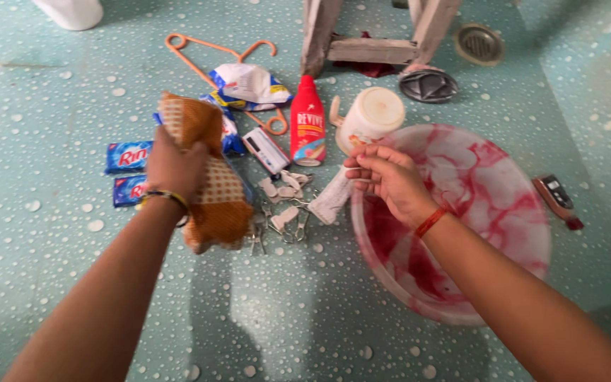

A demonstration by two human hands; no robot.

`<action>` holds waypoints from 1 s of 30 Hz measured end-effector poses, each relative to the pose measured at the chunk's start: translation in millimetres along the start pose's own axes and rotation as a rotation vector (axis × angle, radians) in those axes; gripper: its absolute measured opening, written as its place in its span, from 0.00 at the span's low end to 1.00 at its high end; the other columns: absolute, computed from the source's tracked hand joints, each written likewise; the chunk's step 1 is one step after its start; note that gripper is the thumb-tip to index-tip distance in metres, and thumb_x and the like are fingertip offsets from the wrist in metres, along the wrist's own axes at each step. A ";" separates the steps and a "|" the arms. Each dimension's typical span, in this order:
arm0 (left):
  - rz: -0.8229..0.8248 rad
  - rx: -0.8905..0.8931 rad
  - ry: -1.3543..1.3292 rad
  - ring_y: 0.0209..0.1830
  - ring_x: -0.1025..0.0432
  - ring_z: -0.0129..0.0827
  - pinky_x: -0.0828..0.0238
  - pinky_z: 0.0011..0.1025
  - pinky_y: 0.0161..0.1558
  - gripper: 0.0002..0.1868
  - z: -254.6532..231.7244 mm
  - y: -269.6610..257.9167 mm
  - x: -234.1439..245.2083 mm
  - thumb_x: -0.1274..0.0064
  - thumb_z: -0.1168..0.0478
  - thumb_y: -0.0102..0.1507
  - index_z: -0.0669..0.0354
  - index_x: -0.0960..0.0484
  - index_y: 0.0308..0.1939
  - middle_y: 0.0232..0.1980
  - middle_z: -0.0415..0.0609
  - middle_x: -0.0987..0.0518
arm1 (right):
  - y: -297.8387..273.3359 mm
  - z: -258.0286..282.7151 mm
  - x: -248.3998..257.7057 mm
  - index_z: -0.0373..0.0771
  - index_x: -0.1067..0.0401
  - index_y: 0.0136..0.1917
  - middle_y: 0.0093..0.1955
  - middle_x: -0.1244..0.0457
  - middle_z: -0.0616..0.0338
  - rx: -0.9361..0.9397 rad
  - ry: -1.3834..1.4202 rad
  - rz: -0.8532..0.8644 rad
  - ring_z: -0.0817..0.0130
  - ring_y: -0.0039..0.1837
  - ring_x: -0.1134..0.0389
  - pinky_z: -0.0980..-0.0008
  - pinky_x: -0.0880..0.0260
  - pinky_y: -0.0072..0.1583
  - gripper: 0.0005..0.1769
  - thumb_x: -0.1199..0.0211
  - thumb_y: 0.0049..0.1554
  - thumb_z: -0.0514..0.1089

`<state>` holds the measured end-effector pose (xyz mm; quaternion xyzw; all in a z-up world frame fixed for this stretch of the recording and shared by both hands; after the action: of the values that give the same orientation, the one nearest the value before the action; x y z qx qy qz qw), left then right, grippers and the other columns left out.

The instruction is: The person removes various items from a marbled plastic basin, including a hanger, detergent packets, and small metal clips, placing them on the floor. Then, using a dark red cloth, the person scrubs the inside of the basin by hand.

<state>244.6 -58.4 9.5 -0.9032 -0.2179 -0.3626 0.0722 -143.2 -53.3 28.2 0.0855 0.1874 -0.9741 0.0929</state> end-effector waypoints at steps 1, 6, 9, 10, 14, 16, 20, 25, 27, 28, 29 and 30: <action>-0.036 0.020 0.068 0.50 0.24 0.64 0.27 0.52 0.51 0.29 13.0 6.6 13.6 0.41 0.51 0.59 0.65 0.31 0.57 0.50 0.70 0.19 | 3.6 -3.7 -3.1 0.40 0.26 0.56 0.53 0.30 0.59 -0.002 -0.010 -0.002 0.70 0.53 0.28 0.70 0.28 0.54 0.10 0.42 0.62 0.41; -0.012 0.067 0.308 0.49 0.26 0.69 0.29 0.56 0.52 0.31 59.0 17.9 60.8 0.43 0.51 0.60 0.64 0.32 0.61 0.48 0.73 0.20 | 28.9 -16.6 -14.6 0.40 0.26 0.56 0.52 0.30 0.60 -0.019 -0.058 -0.009 0.71 0.51 0.29 0.72 0.28 0.52 0.11 0.42 0.61 0.42; 0.010 0.080 0.442 0.51 0.26 0.69 0.30 0.56 0.53 0.39 80.8 11.2 66.2 0.42 0.52 0.57 0.61 0.36 0.70 0.50 0.73 0.21 | 47.5 -24.4 -19.8 0.40 0.25 0.56 0.52 0.30 0.61 -0.023 -0.100 -0.023 0.73 0.50 0.29 0.73 0.29 0.51 0.11 0.42 0.61 0.42; -0.020 0.037 0.514 0.53 0.27 0.70 0.31 0.56 0.54 0.41 84.8 8.4 63.3 0.41 0.51 0.55 0.60 0.36 0.70 0.52 0.72 0.21 | 53.2 -27.8 -19.8 0.40 0.25 0.56 0.52 0.29 0.61 -0.027 -0.127 -0.048 0.73 0.50 0.29 0.73 0.29 0.51 0.11 0.41 0.61 0.42; 0.065 -0.105 0.563 0.56 0.29 0.62 0.34 0.49 0.57 0.38 89.2 8.7 36.6 0.37 0.47 0.54 0.58 0.28 0.65 0.55 0.69 0.22 | 71.4 -39.6 -6.8 0.39 0.23 0.54 0.51 0.29 0.63 0.048 -0.274 -0.088 0.76 0.49 0.29 0.75 0.30 0.50 0.10 0.42 0.62 0.42; 0.196 -0.043 0.492 0.58 0.26 0.57 0.32 0.46 0.60 0.30 86.5 6.7 17.6 0.39 0.47 0.57 0.55 0.22 0.60 0.55 0.64 0.19 | 73.9 -40.3 0.1 0.36 0.23 0.52 0.50 0.29 0.58 0.243 -0.497 -0.077 0.72 0.49 0.29 0.73 0.31 0.52 0.09 0.39 0.62 0.41; 0.349 -0.018 0.419 0.57 0.24 0.51 0.28 0.44 0.59 0.26 57.4 4.8 -24.5 0.41 0.46 0.59 0.52 0.18 0.57 0.54 0.59 0.17 | 64.5 -20.0 9.0 0.36 0.22 0.50 0.50 0.29 0.52 0.599 -1.117 -0.086 0.58 0.54 0.27 0.64 0.29 0.56 0.10 0.35 0.56 0.43; 0.469 -0.074 0.333 0.55 0.23 0.49 0.27 0.43 0.57 0.24 9.1 -10.8 -64.1 0.41 0.47 0.58 0.52 0.17 0.55 0.53 0.55 0.16 | 56.6 0.2 36.8 0.38 0.23 0.50 0.55 0.30 0.48 0.816 -1.370 -0.107 0.48 0.61 0.32 0.51 0.33 0.64 0.14 0.31 0.53 0.47; 0.535 -0.099 0.282 0.54 0.21 0.48 0.26 0.42 0.56 0.23 -13.1 -24.5 -79.4 0.42 0.48 0.59 0.52 0.18 0.55 0.52 0.53 0.15 | 55.8 1.2 64.9 0.37 0.24 0.54 0.60 0.32 0.47 0.818 -1.339 -0.221 0.47 0.64 0.33 0.52 0.34 0.66 0.17 0.32 0.54 0.46; 0.568 -0.124 0.258 0.53 0.21 0.47 0.26 0.41 0.56 0.23 -24.7 -34.0 -87.5 0.42 0.49 0.59 0.52 0.18 0.55 0.52 0.53 0.15 | 52.3 3.9 84.2 0.36 0.25 0.56 0.62 0.33 0.46 0.843 -1.354 -0.295 0.46 0.65 0.33 0.51 0.35 0.67 0.18 0.32 0.54 0.46; 0.601 -0.148 0.237 0.53 0.20 0.47 0.25 0.41 0.55 0.22 -35.4 -44.4 -95.0 0.42 0.49 0.59 0.52 0.18 0.55 0.51 0.52 0.15 | 46.5 6.4 105.1 0.36 0.25 0.58 0.64 0.34 0.44 0.866 -1.366 -0.369 0.45 0.67 0.34 0.51 0.36 0.68 0.20 0.32 0.55 0.45; 0.621 -0.173 0.211 0.53 0.21 0.47 0.25 0.41 0.55 0.22 -46.6 -55.3 -102.8 0.42 0.50 0.59 0.52 0.18 0.55 0.51 0.52 0.15 | 38.4 10.5 128.4 0.37 0.26 0.60 0.65 0.33 0.46 0.852 -1.401 -0.415 0.46 0.67 0.34 0.51 0.36 0.70 0.22 0.31 0.54 0.46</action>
<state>124.9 -57.5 -28.8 -0.8867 0.1079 -0.4321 0.1243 -260.6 -111.5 -1.5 -0.5466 -0.2849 -0.7867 -0.0335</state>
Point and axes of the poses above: each hand's wrist, its own y-axis towards the middle knuckle, its own x-axis out of the back of the hand, z = x × y, the point moved 3 cm from there along y, towards the middle knuckle
